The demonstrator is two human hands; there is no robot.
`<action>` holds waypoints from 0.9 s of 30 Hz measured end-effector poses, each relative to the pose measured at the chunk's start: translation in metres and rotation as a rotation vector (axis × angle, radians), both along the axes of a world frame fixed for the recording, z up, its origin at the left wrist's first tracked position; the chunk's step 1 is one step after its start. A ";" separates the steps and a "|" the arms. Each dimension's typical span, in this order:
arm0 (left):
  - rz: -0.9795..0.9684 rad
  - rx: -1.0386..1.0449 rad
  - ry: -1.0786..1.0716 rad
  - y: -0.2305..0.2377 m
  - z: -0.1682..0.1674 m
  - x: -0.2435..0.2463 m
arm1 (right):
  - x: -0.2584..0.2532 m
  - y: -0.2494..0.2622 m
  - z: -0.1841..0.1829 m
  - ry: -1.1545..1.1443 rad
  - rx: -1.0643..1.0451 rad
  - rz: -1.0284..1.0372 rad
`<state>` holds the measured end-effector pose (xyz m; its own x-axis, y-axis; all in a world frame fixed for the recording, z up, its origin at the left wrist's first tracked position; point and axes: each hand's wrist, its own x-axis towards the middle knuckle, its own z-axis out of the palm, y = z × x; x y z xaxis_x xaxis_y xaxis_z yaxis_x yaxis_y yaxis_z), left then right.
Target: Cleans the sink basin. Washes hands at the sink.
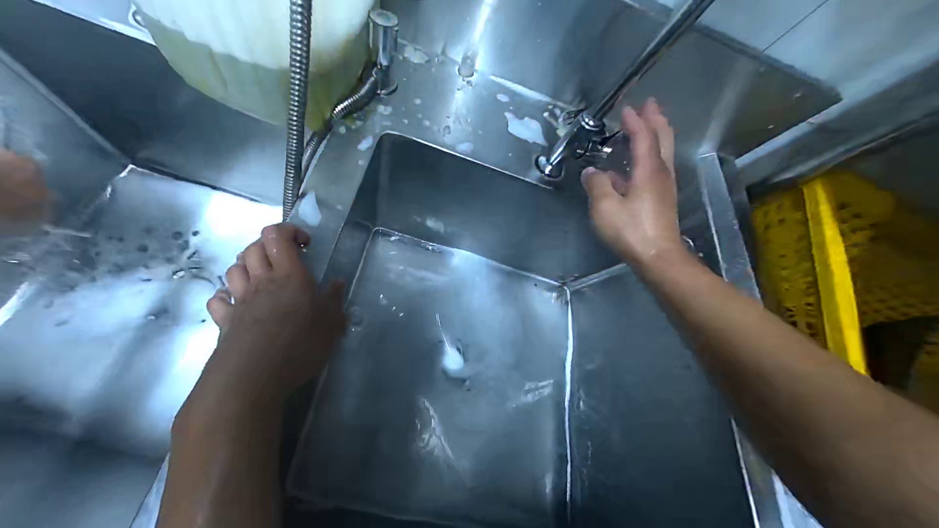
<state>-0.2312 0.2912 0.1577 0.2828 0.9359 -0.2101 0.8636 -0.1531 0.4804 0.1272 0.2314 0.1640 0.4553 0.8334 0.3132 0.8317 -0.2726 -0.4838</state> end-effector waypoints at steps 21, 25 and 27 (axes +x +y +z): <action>-0.056 0.064 -0.084 0.000 -0.009 -0.009 | -0.101 -0.093 -0.066 0.572 -0.066 -0.135; -0.049 0.097 -0.118 0.001 -0.013 -0.011 | -0.034 -0.093 0.132 0.468 0.586 -0.102; -0.046 0.097 -0.115 0.001 -0.014 -0.011 | -0.020 -0.085 0.194 0.307 0.428 -0.042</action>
